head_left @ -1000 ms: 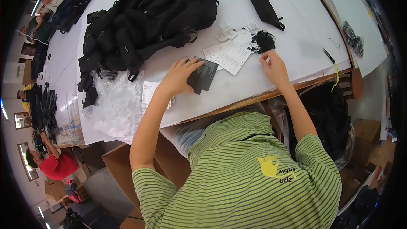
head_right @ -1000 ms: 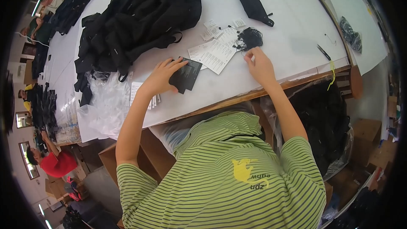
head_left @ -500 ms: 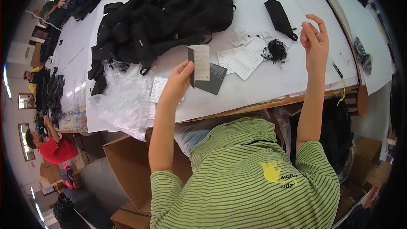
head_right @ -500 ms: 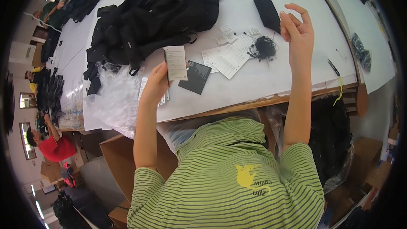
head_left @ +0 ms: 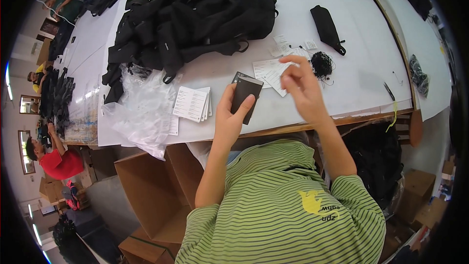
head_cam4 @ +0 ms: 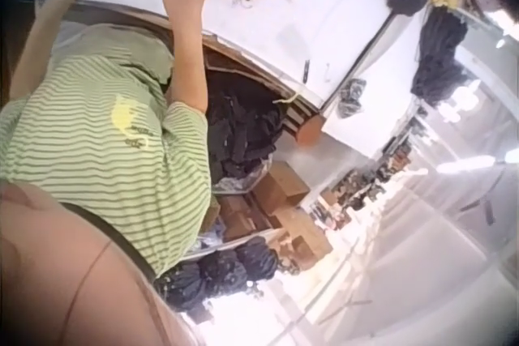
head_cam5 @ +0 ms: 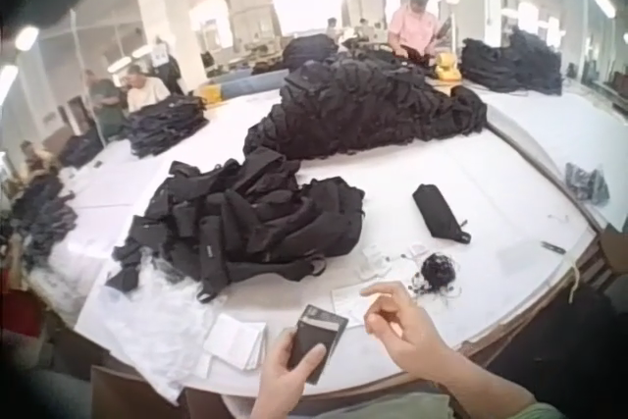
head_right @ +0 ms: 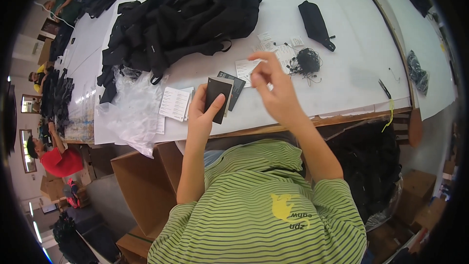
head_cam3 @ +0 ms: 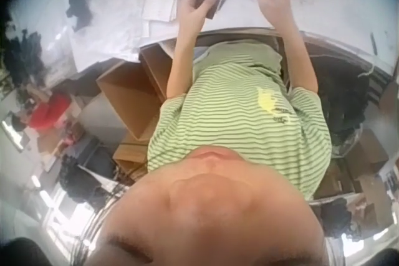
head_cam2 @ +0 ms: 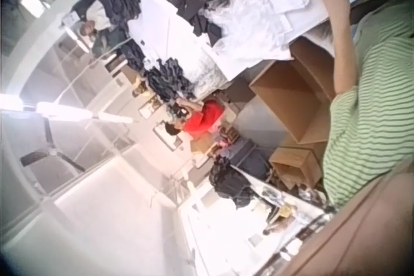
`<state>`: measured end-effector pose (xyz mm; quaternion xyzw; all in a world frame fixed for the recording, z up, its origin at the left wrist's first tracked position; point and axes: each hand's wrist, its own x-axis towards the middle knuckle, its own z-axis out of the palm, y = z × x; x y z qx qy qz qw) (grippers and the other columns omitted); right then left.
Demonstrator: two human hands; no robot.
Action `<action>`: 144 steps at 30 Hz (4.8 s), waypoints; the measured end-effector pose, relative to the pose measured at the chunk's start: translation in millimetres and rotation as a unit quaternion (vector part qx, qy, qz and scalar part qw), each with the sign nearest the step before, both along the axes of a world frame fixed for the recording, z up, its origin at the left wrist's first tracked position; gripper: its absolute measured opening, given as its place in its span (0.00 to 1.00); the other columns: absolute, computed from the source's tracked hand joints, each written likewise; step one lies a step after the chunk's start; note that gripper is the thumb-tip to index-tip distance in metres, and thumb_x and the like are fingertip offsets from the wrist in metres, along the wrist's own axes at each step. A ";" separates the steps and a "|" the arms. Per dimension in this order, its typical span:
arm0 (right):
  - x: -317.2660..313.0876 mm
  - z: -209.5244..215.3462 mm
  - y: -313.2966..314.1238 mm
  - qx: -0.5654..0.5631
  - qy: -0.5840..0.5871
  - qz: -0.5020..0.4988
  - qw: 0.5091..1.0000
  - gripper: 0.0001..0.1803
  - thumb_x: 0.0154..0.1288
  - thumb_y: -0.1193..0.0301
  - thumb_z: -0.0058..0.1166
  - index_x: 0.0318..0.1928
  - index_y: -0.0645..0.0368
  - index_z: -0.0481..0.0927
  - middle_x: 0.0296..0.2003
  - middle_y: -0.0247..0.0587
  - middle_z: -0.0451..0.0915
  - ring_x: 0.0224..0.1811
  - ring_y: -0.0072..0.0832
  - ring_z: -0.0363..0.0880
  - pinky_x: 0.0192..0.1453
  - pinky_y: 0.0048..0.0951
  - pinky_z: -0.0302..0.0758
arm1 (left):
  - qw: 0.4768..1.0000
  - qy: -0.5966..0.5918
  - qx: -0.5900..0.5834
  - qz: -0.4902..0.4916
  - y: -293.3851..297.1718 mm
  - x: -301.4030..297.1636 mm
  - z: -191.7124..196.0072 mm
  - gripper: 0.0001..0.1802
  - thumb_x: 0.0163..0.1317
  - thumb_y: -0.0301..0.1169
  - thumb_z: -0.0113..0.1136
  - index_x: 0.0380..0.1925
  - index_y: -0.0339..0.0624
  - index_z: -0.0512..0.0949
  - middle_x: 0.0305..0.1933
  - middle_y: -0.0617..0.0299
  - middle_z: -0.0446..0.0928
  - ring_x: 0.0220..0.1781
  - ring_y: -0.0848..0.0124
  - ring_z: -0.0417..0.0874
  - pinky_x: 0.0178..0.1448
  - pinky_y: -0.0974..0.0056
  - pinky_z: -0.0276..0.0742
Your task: Checking, unfolding, and organizing small black pouches/cases at a manufacturing workbench.
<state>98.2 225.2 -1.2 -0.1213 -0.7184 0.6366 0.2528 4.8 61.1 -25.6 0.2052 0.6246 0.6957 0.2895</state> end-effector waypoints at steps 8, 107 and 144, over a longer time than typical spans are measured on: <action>-5.6 3.3 -40.7 0.072 0.008 0.015 0.997 0.21 0.61 0.80 0.50 0.54 0.59 0.65 0.24 0.34 0.75 0.24 0.21 0.70 0.31 0.22 0.68 | 0.953 0.263 -0.120 0.087 3.8 27.9 0.2 0.15 0.57 0.26 0.64 0.45 0.41 0.77 0.32 0.55 0.80 0.31 0.66 0.80 0.35 0.67 0.74; -10.0 -24.0 -40.7 -0.310 -0.041 0.128 0.941 0.04 0.66 0.74 0.53 0.39 0.58 0.72 0.34 0.43 0.82 0.18 0.15 0.67 0.21 0.15 0.61 | 0.977 -0.064 0.149 0.139 -39.2 14.3 5.7 0.03 0.61 0.22 0.59 0.34 0.38 0.75 0.30 0.67 0.75 0.28 0.84 0.69 0.33 0.77 0.62; -7.5 -27.9 -43.4 -0.085 -0.091 0.116 0.985 0.08 0.61 0.70 0.61 0.31 0.62 0.81 0.24 0.34 0.82 0.20 0.16 0.75 0.24 0.15 0.64 | 0.978 0.143 -0.117 0.092 -36.0 22.7 10.1 0.04 0.55 0.26 0.66 0.29 0.37 0.81 0.14 0.76 0.53 0.18 0.85 0.51 0.22 0.72 0.45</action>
